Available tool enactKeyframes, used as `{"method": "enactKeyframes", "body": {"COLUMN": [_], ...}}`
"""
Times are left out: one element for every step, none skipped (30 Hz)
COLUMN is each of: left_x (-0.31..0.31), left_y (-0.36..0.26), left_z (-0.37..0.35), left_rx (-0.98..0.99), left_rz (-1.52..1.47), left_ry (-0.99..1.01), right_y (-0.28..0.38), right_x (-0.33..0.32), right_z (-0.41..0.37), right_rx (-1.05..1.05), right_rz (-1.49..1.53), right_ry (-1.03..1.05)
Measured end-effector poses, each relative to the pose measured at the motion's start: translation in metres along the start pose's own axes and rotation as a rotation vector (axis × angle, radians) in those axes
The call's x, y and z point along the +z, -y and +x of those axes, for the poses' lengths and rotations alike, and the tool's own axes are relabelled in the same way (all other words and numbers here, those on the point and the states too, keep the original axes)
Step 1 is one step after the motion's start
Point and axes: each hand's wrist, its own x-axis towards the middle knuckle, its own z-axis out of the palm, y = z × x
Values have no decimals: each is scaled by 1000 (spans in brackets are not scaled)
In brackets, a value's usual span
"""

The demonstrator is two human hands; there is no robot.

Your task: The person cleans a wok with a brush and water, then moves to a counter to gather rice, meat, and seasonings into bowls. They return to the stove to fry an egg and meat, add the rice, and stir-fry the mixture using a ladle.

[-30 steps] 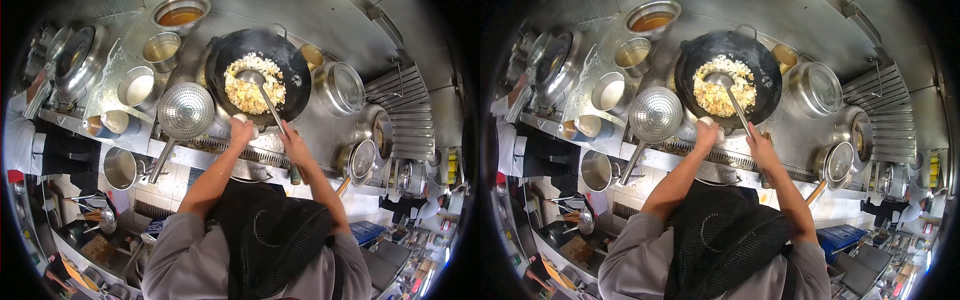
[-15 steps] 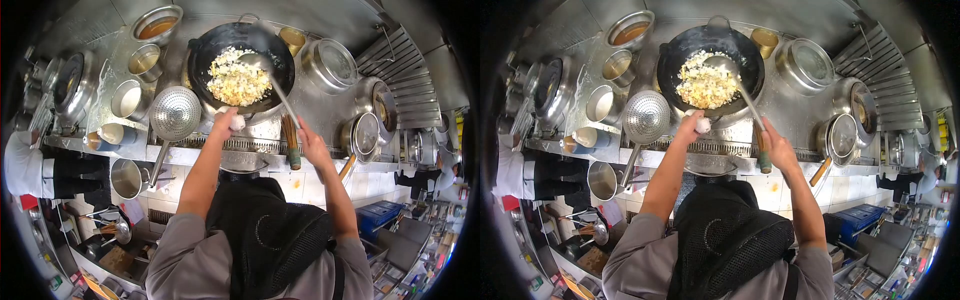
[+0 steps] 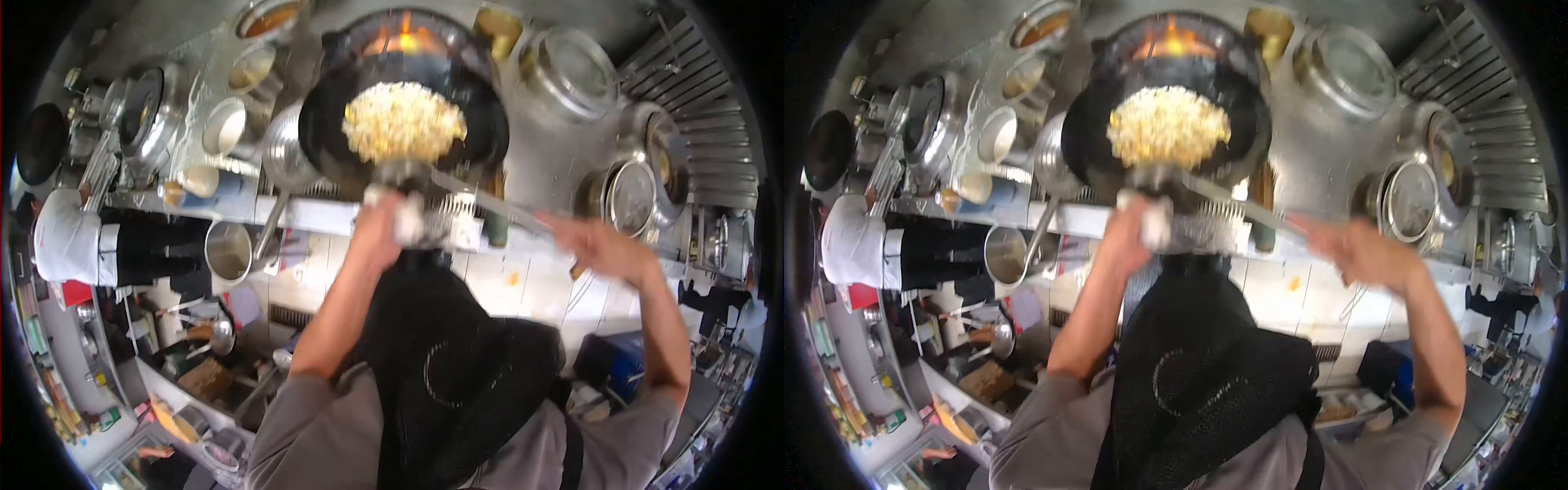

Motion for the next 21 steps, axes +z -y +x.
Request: {"method": "enactKeyframes", "body": {"left_x": [3, 8, 10, 11, -6, -34, -61, -79, -95, -91, -73, -60, -54, -40, -23, -17, -34, -42, -33, -44, -31], "left_y": [-3, -7, 6, 21, 45, 75, 99, 115, 124, 116, 91, 73, 58, 36, 13, -4, 13, 26, 26, 28, 19], "left_z": [21, 42, 46, 51, 55, 66, 64, 52, 35, 10, -3, -21, -22, -3, 10, 21, 18, 16, -18, -32, -35], "left_rx": [27, 70, 133, 200, 258, 211, 270, 230, 205, 266, 223, 167, 110, 74, 58, 21, 29, 65, 55, 45, 52], "left_rz": [44, 88, 80, 68, 116, 116, 127, 132, 132, 155, 186, 206, 174, 148, 112, 96, 50, 6, -5, 30, 11], "left_ry": [37, 93, 84, 79, 77, 59, 197, 175, 194, 253, 213, 154, 133, 134, 80, 147, 106, 93, -28, 86, 67], "right_y": [-2, -5, -17, -28, -26, -20, -16, -15, -12, -13, -21, -31, -33, -14, 22, 43, 36, 19, 11, 28, 32], "right_x": [4, 5, 16, 33, 47, 62, 69, 74, 82, 84, 84, 90, 100, 84, 51, 36, 35, 23, 12, -4, -10], "right_z": [21, 49, 83, 111, 126, 137, 143, 135, 119, 111, 108, 101, 94, 87, 74, 63, 51, 38, 30, 12, 4], "right_rx": [-96, -195, -187, -179, -182, 2, 184, 179, 147, 117, 120, -86, -291, -296, -55, 191, 191, 34, -119, 104, 103], "right_rz": [-43, -94, -159, -231, -232, -268, -307, -308, -271, -234, -235, -133, -17, -18, 46, 114, 111, 30, -54, -9, 10], "right_ry": [-108, -240, -356, -475, -471, -470, -464, -458, -431, -412, -411, -462, -496, -486, -277, -58, -59, -69, -85, 117, 96]}}
